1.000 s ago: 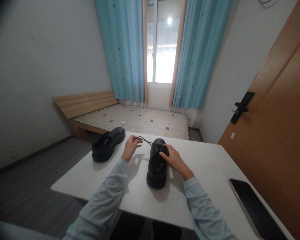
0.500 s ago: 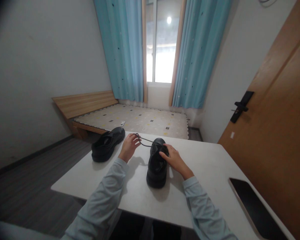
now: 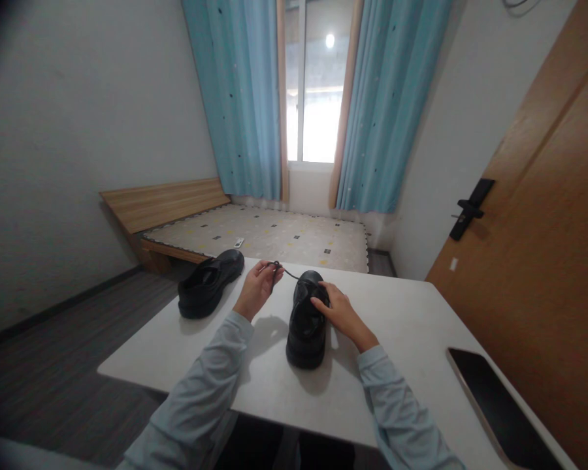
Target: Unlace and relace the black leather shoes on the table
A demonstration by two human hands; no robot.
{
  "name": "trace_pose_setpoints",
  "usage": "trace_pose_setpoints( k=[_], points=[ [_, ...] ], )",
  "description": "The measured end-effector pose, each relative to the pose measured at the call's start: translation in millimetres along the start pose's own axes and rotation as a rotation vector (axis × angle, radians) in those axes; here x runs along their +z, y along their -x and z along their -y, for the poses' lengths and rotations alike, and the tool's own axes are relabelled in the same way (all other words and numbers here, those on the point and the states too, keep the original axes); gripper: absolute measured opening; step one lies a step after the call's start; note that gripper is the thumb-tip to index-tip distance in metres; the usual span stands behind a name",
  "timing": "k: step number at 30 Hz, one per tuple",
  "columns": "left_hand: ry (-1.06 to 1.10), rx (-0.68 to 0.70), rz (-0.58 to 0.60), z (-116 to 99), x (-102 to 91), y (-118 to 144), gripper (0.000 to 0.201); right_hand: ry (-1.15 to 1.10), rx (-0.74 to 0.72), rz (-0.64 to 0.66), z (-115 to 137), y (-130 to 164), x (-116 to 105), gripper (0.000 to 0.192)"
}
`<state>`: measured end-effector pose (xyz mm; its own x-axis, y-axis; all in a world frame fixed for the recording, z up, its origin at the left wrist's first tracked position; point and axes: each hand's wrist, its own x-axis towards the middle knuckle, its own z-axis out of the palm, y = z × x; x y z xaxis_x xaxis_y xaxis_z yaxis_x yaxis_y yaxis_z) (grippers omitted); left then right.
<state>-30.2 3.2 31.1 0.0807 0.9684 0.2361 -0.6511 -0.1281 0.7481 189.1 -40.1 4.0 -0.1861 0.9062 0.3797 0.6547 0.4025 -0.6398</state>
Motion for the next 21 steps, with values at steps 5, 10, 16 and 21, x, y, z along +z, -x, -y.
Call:
trace_pose_setpoints(
  k=[5, 10, 16, 21],
  points=[
    [-0.264, -0.025, 0.187, 13, 11.7, 11, 0.027, 0.026, -0.098, -0.084, 3, -1, 0, 0.048],
    [-0.413, -0.023, 0.27, 16, 16.4, 17, 0.03, 0.071, -0.223, -0.139, 13, 1, 0, 0.039],
    [-0.452, -0.023, 0.304, 20, 17.9, 17, 0.029, 0.043, -0.302, -0.225, 21, 1, 0, 0.034],
    [-0.495, -0.023, 0.348, 24, 18.8, 18, 0.028, -0.032, -0.316, -0.289, 29, 3, -4, 0.017]
  ],
)
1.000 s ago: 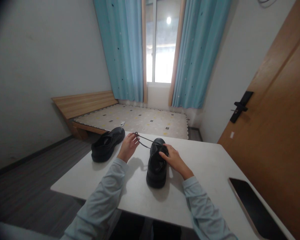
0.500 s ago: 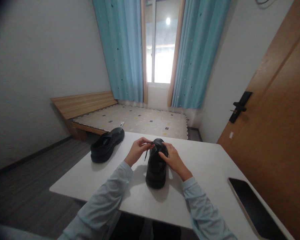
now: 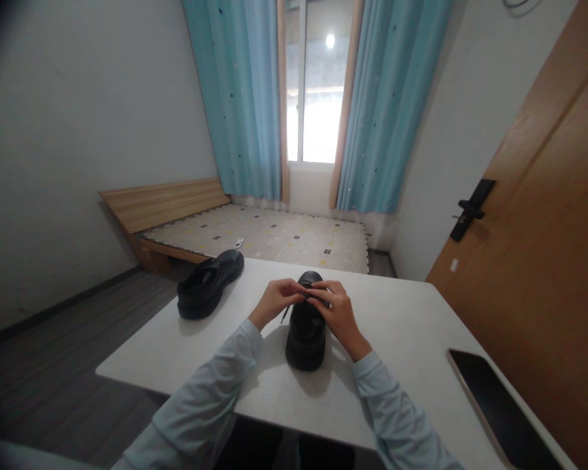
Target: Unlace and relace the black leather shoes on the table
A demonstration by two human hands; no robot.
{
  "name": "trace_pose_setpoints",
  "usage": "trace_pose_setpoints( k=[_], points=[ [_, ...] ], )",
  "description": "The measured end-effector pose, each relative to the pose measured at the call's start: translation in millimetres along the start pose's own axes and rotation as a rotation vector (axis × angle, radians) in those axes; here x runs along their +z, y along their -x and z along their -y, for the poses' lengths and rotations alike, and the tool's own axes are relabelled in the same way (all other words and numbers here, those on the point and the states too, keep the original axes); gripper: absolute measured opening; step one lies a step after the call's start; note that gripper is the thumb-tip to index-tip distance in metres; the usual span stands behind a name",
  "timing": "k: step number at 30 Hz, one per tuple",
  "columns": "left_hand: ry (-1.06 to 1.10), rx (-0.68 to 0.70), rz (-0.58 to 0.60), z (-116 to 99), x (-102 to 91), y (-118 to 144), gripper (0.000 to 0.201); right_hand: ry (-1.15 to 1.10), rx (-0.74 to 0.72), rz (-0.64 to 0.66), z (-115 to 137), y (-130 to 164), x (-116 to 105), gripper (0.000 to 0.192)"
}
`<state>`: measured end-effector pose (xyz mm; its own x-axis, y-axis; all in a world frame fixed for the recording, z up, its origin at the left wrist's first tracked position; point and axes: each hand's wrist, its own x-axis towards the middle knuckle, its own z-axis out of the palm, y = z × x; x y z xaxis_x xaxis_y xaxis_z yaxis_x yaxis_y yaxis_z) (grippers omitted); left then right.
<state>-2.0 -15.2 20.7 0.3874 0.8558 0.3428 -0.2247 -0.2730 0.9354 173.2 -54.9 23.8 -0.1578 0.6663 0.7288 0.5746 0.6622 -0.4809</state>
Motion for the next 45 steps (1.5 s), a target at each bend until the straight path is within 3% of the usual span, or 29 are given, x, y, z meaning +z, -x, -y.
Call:
trace_pose_setpoints(
  k=[6, 10, 14, 21, 30, 36, 45],
  points=[
    [-0.045, 0.023, -0.002, -4, -3.2, -1, 0.032, -0.095, 0.11, -0.046, 11, -3, -3, 0.007],
    [-0.135, 0.071, -0.172, -5, -8.4, -4, 0.026, -0.235, 0.261, -0.138, 8, -5, -9, 0.012],
    [-0.265, 0.033, -0.301, 2, -13.7, -6, 0.019, -0.457, 0.38, -0.282, 1, -10, -16, 0.014],
    [-0.399, -0.025, -0.277, 16, -16.4, -4, 0.024, -0.783, 0.419, -0.447, -7, -17, -26, 0.017],
    [-0.364, 0.024, -0.267, 21, -18.3, -4, 0.018, -0.694, 0.48, -0.576, -21, -17, -36, 0.024],
    [-0.313, 0.043, -0.268, 21, -17.6, -4, 0.014, -0.472, 0.494, -0.546, -39, -12, -31, 0.031],
    [-0.328, 0.035, -0.296, 22, -15.4, -6, 0.01, -0.123, 0.48, -0.126, -47, -2, -13, 0.034]
  ],
)
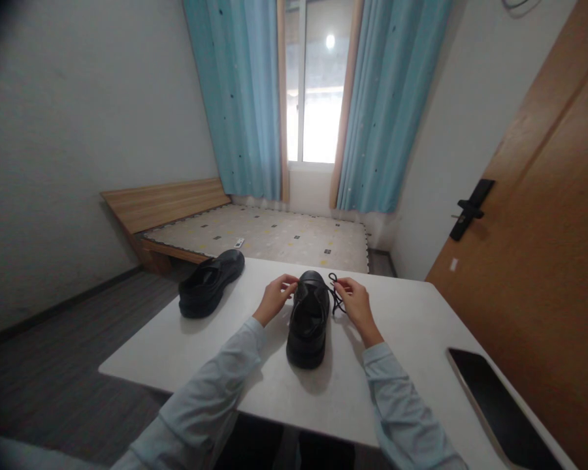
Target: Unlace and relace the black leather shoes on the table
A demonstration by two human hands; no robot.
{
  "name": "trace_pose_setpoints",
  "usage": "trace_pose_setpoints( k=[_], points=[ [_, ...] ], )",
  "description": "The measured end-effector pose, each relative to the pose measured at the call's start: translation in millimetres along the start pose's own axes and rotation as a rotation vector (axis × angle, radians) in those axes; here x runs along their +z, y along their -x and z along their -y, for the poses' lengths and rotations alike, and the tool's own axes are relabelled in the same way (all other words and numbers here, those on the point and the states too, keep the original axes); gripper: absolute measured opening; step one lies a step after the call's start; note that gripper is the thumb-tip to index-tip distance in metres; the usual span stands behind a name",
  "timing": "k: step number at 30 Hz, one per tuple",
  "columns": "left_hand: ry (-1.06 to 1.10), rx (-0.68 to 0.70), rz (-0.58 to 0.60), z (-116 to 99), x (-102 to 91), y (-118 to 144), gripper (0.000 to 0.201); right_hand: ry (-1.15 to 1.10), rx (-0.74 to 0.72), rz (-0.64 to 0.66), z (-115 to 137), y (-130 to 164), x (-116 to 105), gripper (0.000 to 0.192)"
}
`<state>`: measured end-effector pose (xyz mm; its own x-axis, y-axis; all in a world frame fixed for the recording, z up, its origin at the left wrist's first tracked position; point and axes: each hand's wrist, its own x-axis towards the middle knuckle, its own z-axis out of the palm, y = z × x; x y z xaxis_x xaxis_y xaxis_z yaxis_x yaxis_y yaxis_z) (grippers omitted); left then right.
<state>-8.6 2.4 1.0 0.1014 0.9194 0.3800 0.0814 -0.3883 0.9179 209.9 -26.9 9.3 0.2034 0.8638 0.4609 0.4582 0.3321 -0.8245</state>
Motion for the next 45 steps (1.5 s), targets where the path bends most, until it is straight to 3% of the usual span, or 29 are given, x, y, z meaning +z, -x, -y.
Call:
trace_pose_setpoints(
  k=[5, 8, 15, 21, 25, 37, 40, 45],
  points=[
    [0.009, -0.006, -0.006, 1, 1.1, -1, 0.01, 0.129, -0.029, 0.063, -2, 6, 7, 0.03],
    [0.01, -0.007, -0.011, 3, 1.4, -1, 0.009, 0.17, -0.009, 0.025, -7, 5, 8, 0.027],
    [-0.013, -0.025, -0.011, 7, 0.5, -3, 0.01, -0.017, 0.053, -0.082, -5, -5, -3, 0.036],
    [-0.029, -0.032, -0.02, 13, 1.5, -5, 0.01, 0.06, -0.076, 0.115, 18, 5, 0, 0.045],
    [-0.035, -0.039, -0.026, 15, 3.9, -7, 0.01, 0.081, -0.142, 0.236, 20, 11, 9, 0.05],
    [-0.12, -0.04, -0.056, 21, 8.3, -11, 0.005, 0.173, -0.158, 0.305, 9, 13, 17, 0.052],
    [-0.068, -0.058, -0.085, 18, 8.8, -11, 0.006, 0.194, -0.155, 0.297, 6, 14, 17, 0.052],
    [0.246, -0.158, -0.122, 10, 4.4, -11, 0.013, 0.219, -0.162, 0.287, 5, 14, 18, 0.052]
  ],
)
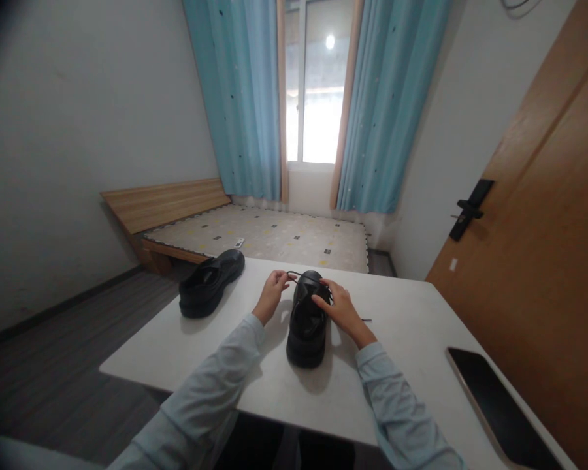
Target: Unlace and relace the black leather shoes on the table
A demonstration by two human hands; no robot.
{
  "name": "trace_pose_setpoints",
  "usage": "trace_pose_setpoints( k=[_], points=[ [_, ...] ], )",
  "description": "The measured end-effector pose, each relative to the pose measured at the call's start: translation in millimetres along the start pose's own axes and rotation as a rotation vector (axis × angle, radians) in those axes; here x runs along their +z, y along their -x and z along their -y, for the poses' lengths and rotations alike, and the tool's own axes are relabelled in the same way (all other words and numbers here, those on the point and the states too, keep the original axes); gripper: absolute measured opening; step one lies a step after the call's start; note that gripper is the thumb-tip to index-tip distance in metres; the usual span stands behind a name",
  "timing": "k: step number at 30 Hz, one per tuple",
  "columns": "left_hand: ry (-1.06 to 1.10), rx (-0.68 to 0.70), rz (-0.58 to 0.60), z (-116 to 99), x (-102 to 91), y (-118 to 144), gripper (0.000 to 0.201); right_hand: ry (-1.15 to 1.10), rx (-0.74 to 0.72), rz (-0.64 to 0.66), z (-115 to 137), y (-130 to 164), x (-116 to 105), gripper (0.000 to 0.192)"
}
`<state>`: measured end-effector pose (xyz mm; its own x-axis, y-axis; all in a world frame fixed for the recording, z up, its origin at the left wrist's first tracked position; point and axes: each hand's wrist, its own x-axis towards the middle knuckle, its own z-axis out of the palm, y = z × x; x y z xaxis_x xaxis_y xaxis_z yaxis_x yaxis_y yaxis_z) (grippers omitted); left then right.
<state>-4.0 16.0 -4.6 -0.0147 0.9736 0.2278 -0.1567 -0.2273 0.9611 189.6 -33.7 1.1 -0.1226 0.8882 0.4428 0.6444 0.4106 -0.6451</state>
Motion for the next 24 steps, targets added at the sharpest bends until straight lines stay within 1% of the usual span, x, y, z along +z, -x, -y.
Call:
trace_pose_setpoints(
  k=[2, 5, 8, 11, 12, 14, 16, 18, 22, 24],
  points=[
    [0.094, 0.0, -0.008, -3, -4.0, -2, 0.016, 0.01, 0.001, 0.005, 0, 0, 0, 0.053],
    [0.089, 0.044, 0.014, -5, -9.9, -6, 0.018, 0.023, 0.008, 0.017, 0, 0, 0, 0.054],
    [-0.025, 0.055, 0.054, -4, -11.2, -6, 0.02, 0.024, 0.012, 0.017, 0, 0, 0, 0.054],
    [-0.158, 0.01, 0.086, 0, -8.8, -4, 0.035, 0.025, 0.011, 0.023, 0, 0, 0, 0.054],
    [-0.199, -0.005, 0.091, 1, -8.3, -3, 0.037, 0.026, 0.009, 0.023, 0, 0, 0, 0.055],
    [-0.285, -0.016, 0.097, 3, -8.5, -2, 0.03, 0.027, 0.005, 0.023, -1, 0, 0, 0.055],
    [-0.371, 0.008, 0.093, 1, -10.6, -2, 0.021, 0.034, 0.0, 0.021, -2, 0, 1, 0.055],
    [-0.414, 0.043, 0.086, -1, -13.1, -3, 0.022, 0.052, -0.014, 0.017, -4, 0, 1, 0.055],
    [-0.341, 0.097, 0.12, -3, -14.6, -5, 0.03, 0.109, -0.048, -0.01, -8, -1, 3, 0.054],
    [-0.305, 0.093, 0.118, -2, -13.7, -6, 0.033, 0.128, -0.048, -0.022, -8, -1, 3, 0.055]
  ],
)
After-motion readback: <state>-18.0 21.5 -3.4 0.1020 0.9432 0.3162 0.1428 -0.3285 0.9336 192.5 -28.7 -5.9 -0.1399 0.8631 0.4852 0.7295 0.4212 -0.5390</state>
